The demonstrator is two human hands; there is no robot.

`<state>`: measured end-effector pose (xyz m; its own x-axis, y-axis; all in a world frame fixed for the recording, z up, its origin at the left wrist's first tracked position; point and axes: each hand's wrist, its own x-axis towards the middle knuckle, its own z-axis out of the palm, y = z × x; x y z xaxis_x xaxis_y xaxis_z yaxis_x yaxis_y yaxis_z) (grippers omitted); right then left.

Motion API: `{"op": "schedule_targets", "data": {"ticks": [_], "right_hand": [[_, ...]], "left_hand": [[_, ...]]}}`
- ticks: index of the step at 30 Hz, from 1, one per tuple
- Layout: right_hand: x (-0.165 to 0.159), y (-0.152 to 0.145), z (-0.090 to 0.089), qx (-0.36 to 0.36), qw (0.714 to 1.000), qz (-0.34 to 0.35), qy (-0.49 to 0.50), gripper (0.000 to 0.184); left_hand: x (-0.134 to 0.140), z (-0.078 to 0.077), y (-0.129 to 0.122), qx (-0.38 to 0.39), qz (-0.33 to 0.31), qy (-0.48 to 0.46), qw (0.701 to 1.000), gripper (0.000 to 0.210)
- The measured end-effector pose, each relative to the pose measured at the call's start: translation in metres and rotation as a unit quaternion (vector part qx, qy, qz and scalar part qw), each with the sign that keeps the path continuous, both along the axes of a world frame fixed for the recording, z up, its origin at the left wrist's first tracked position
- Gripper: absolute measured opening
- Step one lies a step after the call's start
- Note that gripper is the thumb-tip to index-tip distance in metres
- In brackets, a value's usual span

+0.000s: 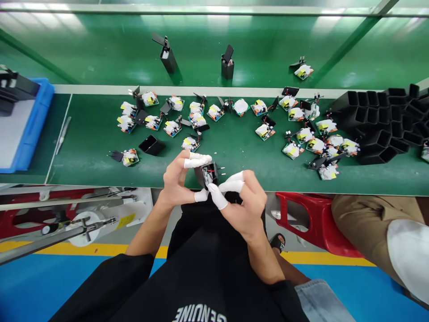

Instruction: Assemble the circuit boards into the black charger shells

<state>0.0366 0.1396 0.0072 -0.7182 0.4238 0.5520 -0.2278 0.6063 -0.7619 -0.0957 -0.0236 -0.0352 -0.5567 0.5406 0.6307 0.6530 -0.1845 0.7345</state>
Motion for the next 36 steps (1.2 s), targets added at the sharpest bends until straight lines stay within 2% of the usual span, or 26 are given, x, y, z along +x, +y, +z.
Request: {"op": "schedule_targets", "data": {"ticks": [3,7,10,13,18,23,26,29,31,33,36], "right_hand": [[0.001,-0.006,-0.017,-0.035,0.993,0.048,-0.098,0.007],[-0.007,-0.006,-0.039,-0.118,0.97,0.126,-0.17,0.011],[-0.014,-0.005,-0.05,-0.12,0.956,0.168,-0.207,0.013],[-0.021,-0.004,-0.056,-0.112,0.949,0.188,-0.228,0.015],[-0.028,-0.003,-0.058,-0.168,0.932,0.216,-0.236,0.009],[-0.03,0.001,-0.06,-0.221,0.925,0.21,-0.229,0.006],[-0.027,-0.005,-0.066,-0.266,0.924,0.189,-0.2,0.006],[-0.024,-0.016,-0.072,-0.308,0.93,0.135,-0.145,0.012],[-0.022,-0.022,-0.072,-0.329,0.926,0.122,-0.139,0.023],[-0.022,-0.026,-0.07,-0.37,0.901,0.158,-0.16,0.039],[-0.023,-0.03,-0.064,-0.455,0.844,0.237,-0.156,0.059]], "left_hand": [[-0.003,0.004,-0.012,-0.069,0.055,0.085,0.992,0.072],[-0.004,0.011,-0.029,-0.177,0.085,0.139,0.971,0.063],[-0.004,0.014,-0.039,-0.261,0.081,0.159,0.949,0.063],[-0.005,0.015,-0.042,-0.295,0.073,0.179,0.936,0.065],[-0.008,0.017,-0.043,-0.301,0.067,0.186,0.933,0.063],[-0.011,0.018,-0.044,-0.299,0.059,0.173,0.937,0.057],[-0.013,0.014,-0.041,-0.258,0.061,0.137,0.955,0.055],[-0.011,0.011,-0.034,-0.187,0.096,0.064,0.976,0.058],[-0.006,0.011,-0.029,-0.153,0.11,0.012,0.982,0.059],[0.0,0.015,-0.024,-0.139,0.111,-0.03,0.984,0.058],[0.009,0.024,-0.019,-0.123,0.1,-0.068,0.985,0.058]]}}
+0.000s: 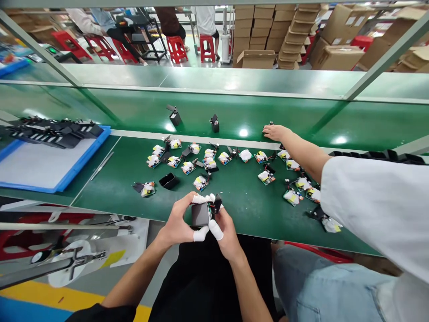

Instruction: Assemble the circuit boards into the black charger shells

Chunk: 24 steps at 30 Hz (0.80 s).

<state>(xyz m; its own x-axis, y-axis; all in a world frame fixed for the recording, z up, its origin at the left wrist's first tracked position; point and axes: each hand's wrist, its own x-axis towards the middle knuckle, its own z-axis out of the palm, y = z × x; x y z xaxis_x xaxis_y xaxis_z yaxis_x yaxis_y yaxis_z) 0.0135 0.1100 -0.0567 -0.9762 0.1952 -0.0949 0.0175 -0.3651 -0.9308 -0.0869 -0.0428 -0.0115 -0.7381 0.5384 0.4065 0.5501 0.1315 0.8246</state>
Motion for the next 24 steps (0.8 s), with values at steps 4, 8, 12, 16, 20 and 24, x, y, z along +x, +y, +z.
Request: {"op": "schedule_targets", "data": {"ticks": [4,8,12,16,20,24], "right_hand": [[-0.004,-0.003,0.002,-0.091,0.995,-0.021,0.037,0.068],[-0.012,-0.012,-0.001,-0.161,0.985,-0.055,0.008,0.06],[-0.022,-0.028,-0.002,-0.27,0.952,-0.102,-0.101,0.063],[-0.025,-0.028,0.002,-0.267,0.949,-0.136,-0.094,0.067],[-0.018,-0.003,0.005,-0.145,0.985,-0.095,0.013,0.075],[-0.006,0.026,0.01,0.018,0.996,-0.076,0.034,0.082]], "left_hand": [[0.008,0.017,-0.001,-0.01,-0.019,-0.027,0.999,0.055],[0.009,0.043,-0.005,-0.105,-0.01,-0.031,0.994,0.053],[0.002,0.068,-0.002,-0.202,-0.011,0.034,0.979,0.043],[-0.007,0.066,0.004,-0.205,-0.031,0.028,0.978,0.045],[-0.016,0.039,-0.001,-0.126,-0.039,-0.07,0.989,0.058],[-0.023,0.003,-0.011,-0.04,-0.074,-0.09,0.992,0.059]]}}
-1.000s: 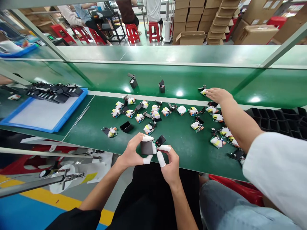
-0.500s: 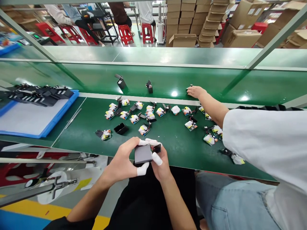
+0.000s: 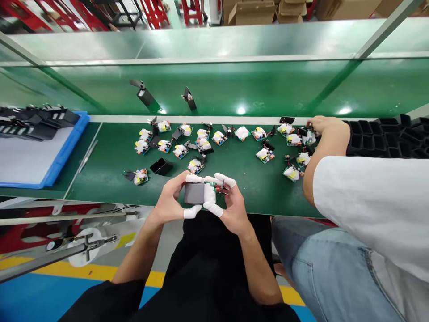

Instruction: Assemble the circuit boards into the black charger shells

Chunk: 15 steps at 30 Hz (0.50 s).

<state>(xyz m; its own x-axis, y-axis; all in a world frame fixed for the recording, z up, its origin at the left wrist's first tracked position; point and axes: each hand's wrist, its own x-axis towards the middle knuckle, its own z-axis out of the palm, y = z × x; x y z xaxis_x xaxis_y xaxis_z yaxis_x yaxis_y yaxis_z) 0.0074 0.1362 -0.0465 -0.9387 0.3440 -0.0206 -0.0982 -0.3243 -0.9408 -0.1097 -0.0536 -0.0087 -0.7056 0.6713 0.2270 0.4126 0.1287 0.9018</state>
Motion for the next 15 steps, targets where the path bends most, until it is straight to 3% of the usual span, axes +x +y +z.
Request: {"op": "schedule_targets", "data": {"ticks": [3,6,15], "right_hand": [[0.012,0.014,0.012,0.077,0.996,-0.029,0.043,0.083],[0.02,0.024,0.03,0.112,0.987,-0.066,0.093,0.08],[0.008,0.038,0.068,0.195,0.966,0.001,0.169,0.063]], "left_hand": [[-0.004,-0.023,-0.003,0.062,-0.001,0.007,0.998,0.061],[-0.005,-0.036,-0.001,0.138,-0.034,-0.052,0.988,0.063],[0.003,-0.044,0.014,0.212,-0.078,-0.123,0.966,0.067]]}}
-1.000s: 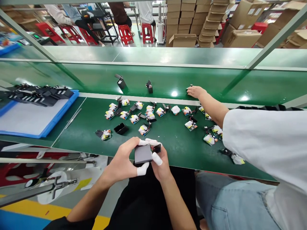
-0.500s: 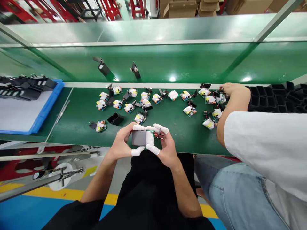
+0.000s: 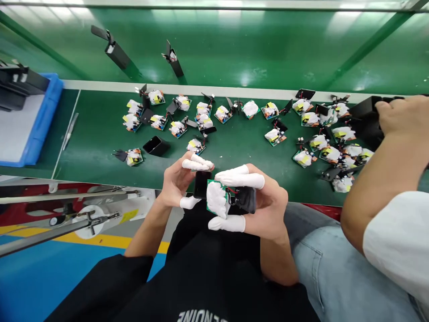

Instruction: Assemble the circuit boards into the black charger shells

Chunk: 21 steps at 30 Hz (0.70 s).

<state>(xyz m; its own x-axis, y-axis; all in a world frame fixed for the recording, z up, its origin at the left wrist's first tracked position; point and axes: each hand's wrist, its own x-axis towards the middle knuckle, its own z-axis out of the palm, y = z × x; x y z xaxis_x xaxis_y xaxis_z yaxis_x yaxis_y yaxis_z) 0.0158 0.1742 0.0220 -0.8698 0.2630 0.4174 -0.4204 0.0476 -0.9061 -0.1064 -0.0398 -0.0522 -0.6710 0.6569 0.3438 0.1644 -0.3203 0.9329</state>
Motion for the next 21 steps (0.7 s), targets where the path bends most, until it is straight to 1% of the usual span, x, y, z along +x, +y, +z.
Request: {"op": "schedule_targets", "data": {"ticks": [2,4,7,12,18,21], "right_hand": [[-0.002,-0.004,0.004,-0.006,1.0,-0.008,-0.001,0.065],[-0.003,-0.007,0.006,-0.001,1.0,-0.012,0.002,0.071],[-0.002,-0.009,0.009,0.038,0.999,-0.015,-0.002,0.078],[0.0,-0.009,0.01,0.102,0.994,-0.033,-0.026,0.073],[0.002,-0.01,0.011,0.151,0.988,-0.029,-0.012,0.074],[0.003,-0.01,0.013,0.162,0.986,-0.024,-0.01,0.073]], "left_hand": [[0.001,0.0,0.003,0.023,-0.012,0.0,1.0,0.07],[0.001,0.0,0.006,0.046,-0.02,0.004,0.999,0.074],[0.002,0.001,0.009,0.049,-0.023,0.006,0.999,0.076],[0.003,0.003,0.011,0.062,-0.039,0.007,0.997,0.078],[0.001,0.005,0.01,0.046,-0.041,0.021,0.998,0.079],[0.002,0.005,0.01,0.046,-0.04,0.016,0.998,0.076]]}}
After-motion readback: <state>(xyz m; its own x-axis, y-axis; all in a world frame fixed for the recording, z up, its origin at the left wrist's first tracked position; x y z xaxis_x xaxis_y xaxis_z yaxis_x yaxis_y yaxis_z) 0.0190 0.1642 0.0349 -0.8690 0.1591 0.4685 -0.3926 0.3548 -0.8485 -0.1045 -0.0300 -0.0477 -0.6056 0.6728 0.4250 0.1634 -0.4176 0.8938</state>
